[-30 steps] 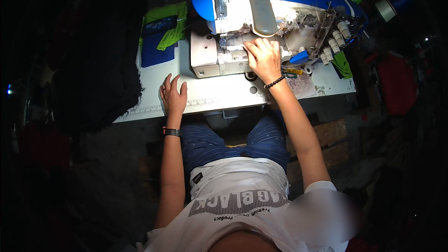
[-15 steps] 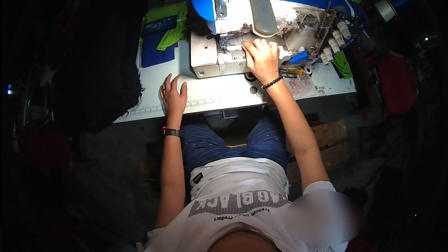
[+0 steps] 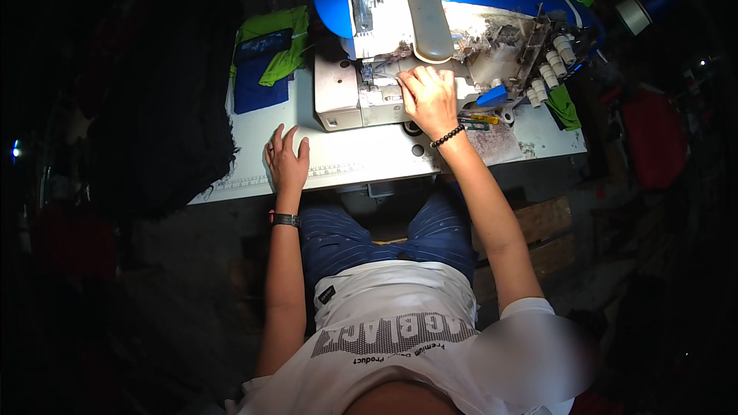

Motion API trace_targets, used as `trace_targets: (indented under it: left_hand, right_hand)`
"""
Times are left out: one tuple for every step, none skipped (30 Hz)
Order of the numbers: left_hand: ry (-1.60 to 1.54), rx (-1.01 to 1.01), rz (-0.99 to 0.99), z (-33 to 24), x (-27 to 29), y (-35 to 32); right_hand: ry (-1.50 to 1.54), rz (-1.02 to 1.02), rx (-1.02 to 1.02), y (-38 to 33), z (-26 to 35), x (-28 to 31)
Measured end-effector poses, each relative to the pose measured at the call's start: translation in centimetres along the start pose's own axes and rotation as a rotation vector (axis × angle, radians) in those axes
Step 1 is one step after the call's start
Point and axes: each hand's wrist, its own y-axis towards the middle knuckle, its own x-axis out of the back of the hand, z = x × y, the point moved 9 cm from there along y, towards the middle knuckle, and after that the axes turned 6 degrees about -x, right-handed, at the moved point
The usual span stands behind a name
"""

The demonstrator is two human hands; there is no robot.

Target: The person threads a sewing machine by hand, pulling thread from spools and guiding it through the machine's tensioners and needle area. They repeatedly adjust the thread path and pull the thread through various guides to prepare the machine for sewing.

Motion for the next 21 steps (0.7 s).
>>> trace_targets:
  left_hand:
    - [-0.001, -0.002, -0.001, 0.0, 0.0, 0.0]
    - [-0.003, -0.002, 0.002, -0.2, 0.1, 0.1]
    - [-0.005, -0.003, 0.005, -0.3, 0.2, 0.2]
    - [-0.008, -0.002, 0.004, -0.3, 0.2, 0.2]
    - [-0.011, 0.002, 0.002, -0.2, 0.1, 0.2]
    - [-0.014, 0.005, 0.001, -0.2, 0.1, 0.2]
    - [-0.006, 0.004, 0.000, -0.1, 0.1, 0.1]
    - [0.001, 0.003, 0.001, -0.1, 0.1, 0.0]
    - [0.008, 0.002, 0.001, -0.1, 0.1, 0.0]
    - [0.005, -0.003, -0.004, -0.2, 0.1, -0.1]
    - [0.004, -0.006, -0.010, -0.2, 0.1, -0.1]
    - [0.003, -0.008, -0.015, -0.2, 0.1, -0.1]
    - [0.001, -0.011, -0.019, -0.1, 0.1, -0.1]
    - [-0.001, -0.016, -0.021, -0.1, 0.1, -0.1]
    - [-0.002, -0.013, -0.020, -0.1, 0.0, -0.2]
    - [-0.002, -0.008, -0.020, 0.1, -0.1, -0.3]
    - [-0.004, -0.003, -0.017, 0.0, 0.0, -0.2]
    - [-0.005, -0.001, -0.014, -0.1, 0.1, -0.1]
    - [-0.009, 0.001, -0.011, -0.3, 0.1, 0.0]
    - [-0.007, -0.001, -0.008, -0.5, 0.2, 0.1]
    - [-0.005, -0.003, -0.004, -0.6, 0.4, 0.1]
  right_hand:
    - [-0.002, 0.000, -0.003, 0.0, -0.1, 0.0]
    - [-0.005, 0.000, -0.006, 0.1, -0.3, 0.1]
    - [-0.007, 0.000, -0.010, 0.1, -0.4, 0.3]
    - [0.021, 0.010, -0.031, 0.1, -0.8, 0.4]
    - [0.051, 0.021, -0.048, 0.1, -1.0, 0.6]
    - [0.081, 0.032, -0.067, 0.0, -1.3, 0.8]
    - [0.081, 0.043, -0.071, 0.0, -1.3, 1.1]
    - [0.074, 0.055, -0.071, -0.2, -1.5, 1.3]
    - [0.068, 0.067, -0.071, -0.4, -1.7, 1.6]
    - [0.061, 0.079, -0.072, -0.5, -2.0, 1.9]
    - [0.075, 0.101, -0.087, -0.6, -2.2, 2.1]
    - [0.124, 0.176, -0.120, -0.8, -2.6, 2.1]
    - [0.173, 0.250, -0.154, -1.0, -2.9, 2.3]
    - [0.220, 0.323, -0.189, -1.2, -3.0, 2.4]
    - [0.268, 0.363, -0.230, -1.0, -3.1, 2.5]
    - [0.249, 0.296, -0.233, -0.8, -3.1, 2.8]
    - [0.229, 0.226, -0.240, -0.5, -3.1, 2.9]
    - [0.208, 0.156, -0.246, -0.2, -3.0, 3.2]
    - [0.166, 0.095, -0.206, 0.1, -2.4, 3.6]
    - [0.143, 0.064, -0.180, 0.3, -1.8, 3.6]
    - [0.133, 0.039, -0.159, 0.5, -1.2, 3.5]
